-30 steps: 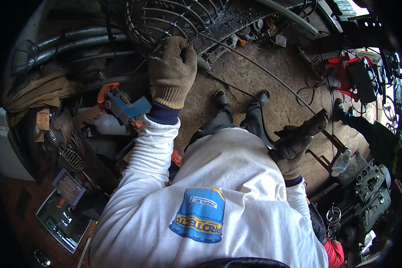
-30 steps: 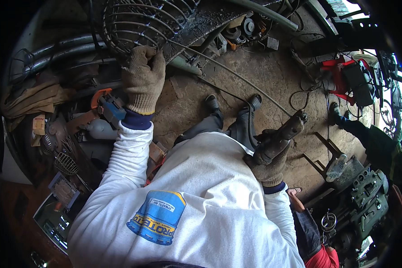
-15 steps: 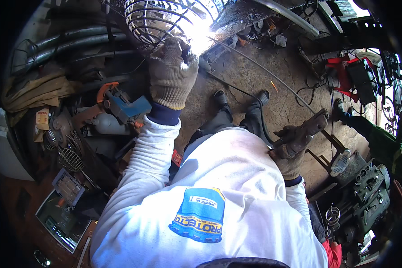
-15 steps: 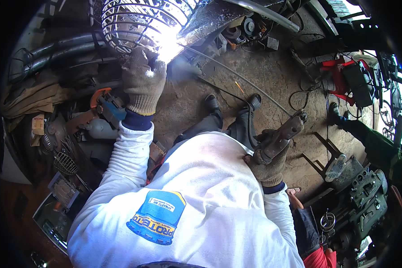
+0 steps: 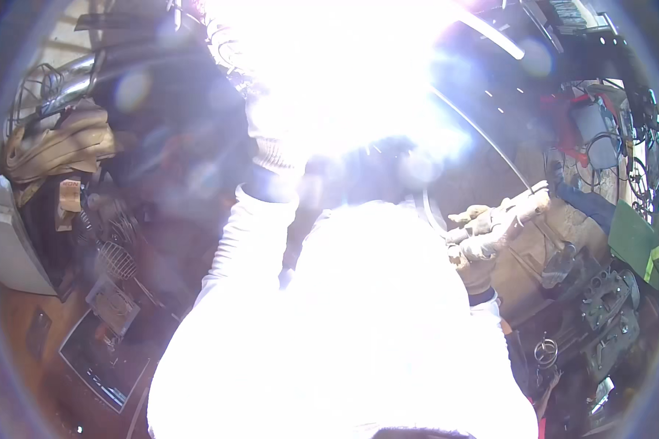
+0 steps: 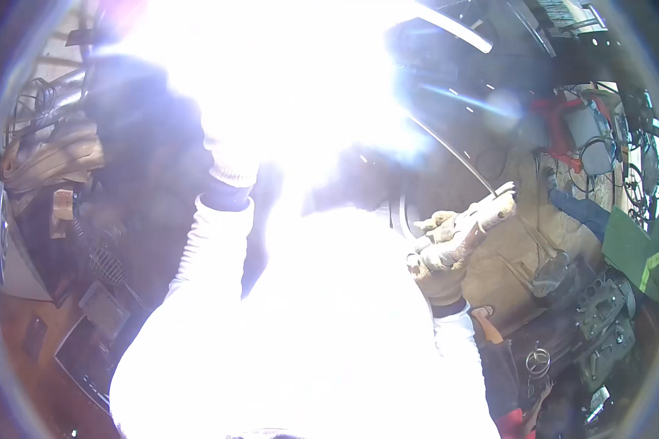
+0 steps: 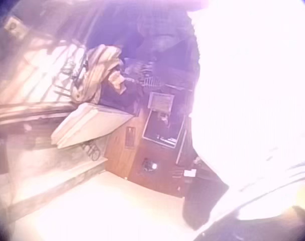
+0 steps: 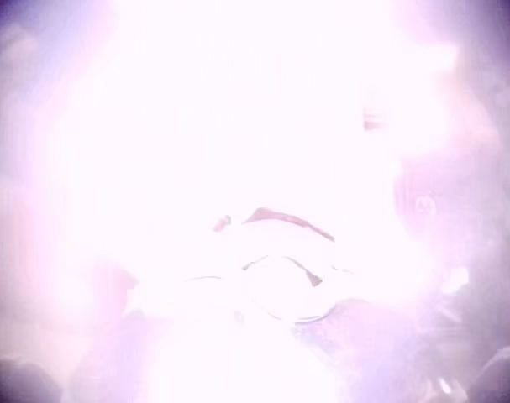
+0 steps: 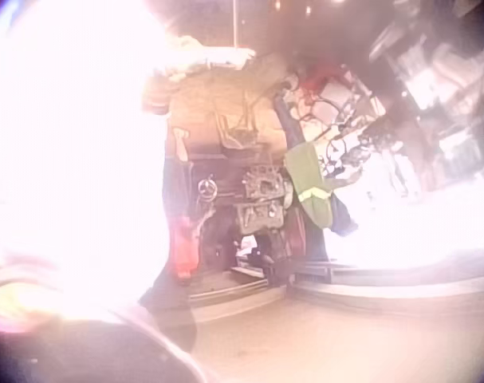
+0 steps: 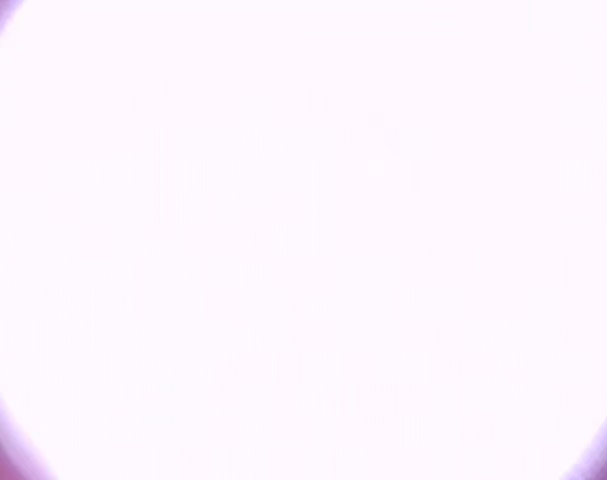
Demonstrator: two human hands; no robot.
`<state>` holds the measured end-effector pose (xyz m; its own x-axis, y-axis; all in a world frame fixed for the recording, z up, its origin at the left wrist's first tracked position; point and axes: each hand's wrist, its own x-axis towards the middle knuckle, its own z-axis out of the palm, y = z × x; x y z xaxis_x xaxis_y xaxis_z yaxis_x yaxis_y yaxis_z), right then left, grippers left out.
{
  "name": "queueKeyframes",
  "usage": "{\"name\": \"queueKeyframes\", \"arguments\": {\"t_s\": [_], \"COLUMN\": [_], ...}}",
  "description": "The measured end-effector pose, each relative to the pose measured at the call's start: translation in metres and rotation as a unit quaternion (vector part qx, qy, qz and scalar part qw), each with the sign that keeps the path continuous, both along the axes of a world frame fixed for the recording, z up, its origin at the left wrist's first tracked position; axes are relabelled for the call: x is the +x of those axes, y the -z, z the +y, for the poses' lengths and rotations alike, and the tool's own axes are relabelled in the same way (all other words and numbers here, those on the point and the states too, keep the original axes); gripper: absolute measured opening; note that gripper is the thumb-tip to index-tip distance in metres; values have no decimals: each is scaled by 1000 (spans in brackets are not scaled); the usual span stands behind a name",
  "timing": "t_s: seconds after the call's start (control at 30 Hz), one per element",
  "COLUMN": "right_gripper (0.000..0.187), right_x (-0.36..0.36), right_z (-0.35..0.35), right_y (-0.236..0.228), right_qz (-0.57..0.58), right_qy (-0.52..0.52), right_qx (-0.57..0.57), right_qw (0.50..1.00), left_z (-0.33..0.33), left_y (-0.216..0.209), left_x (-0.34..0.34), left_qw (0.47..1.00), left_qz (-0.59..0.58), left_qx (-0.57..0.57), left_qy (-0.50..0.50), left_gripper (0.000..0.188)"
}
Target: The person welds a curved metal grid structure using a welding torch and metal rods, holding the grid by hand while wearing gloves.
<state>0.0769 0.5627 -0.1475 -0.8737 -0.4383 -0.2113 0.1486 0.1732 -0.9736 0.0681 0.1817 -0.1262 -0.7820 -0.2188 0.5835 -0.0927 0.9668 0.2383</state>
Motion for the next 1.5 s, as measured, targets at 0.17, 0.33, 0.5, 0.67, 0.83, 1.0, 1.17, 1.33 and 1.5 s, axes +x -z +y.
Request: {"name": "queueKeyframes", "arguments": {"t_s": [0.17,0.33,0.5,0.67,0.83,1.0,1.17,1.33,1.5], "right_gripper": [55,56,55,66,77,79,80,80,80], "right_x": [1,-20,1,0,-3,-4,-5,-5,-8], "right_z": [-2,3,-5,-4,-2,-2,-3,-3,-4], "right_y": [-5,-21,-1,-8,-15,-6,-8,-5,-9], "right_qz": [211,401,153,59,61,70,81,80,63], "right_qy": [-87,-188,43,41,19,33,27,37,25], "right_qx": [238,344,114,90,122,94,104,73,81], "right_qw": [944,828,981,993,990,993,991,993,994], "left_z": [6,3,6,5,8,4,6,6,7], "left_y": [-5,1,-6,-1,-6,-3,-8,-11,-6], "left_x": [-6,-16,-14,-14,-18,-14,-14,-15,-11], "left_qw": [970,990,993,985,987,989,990,991,983], "left_qz": [-131,-46,-26,-33,-37,-27,-29,-32,-93], "left_qx": [156,20,96,153,136,134,127,113,123], "left_qy": [-136,-130,-70,-72,-72,-56,-58,-58,-101], "left_gripper": [20,15,13,14,14,13,12,12,12]}}
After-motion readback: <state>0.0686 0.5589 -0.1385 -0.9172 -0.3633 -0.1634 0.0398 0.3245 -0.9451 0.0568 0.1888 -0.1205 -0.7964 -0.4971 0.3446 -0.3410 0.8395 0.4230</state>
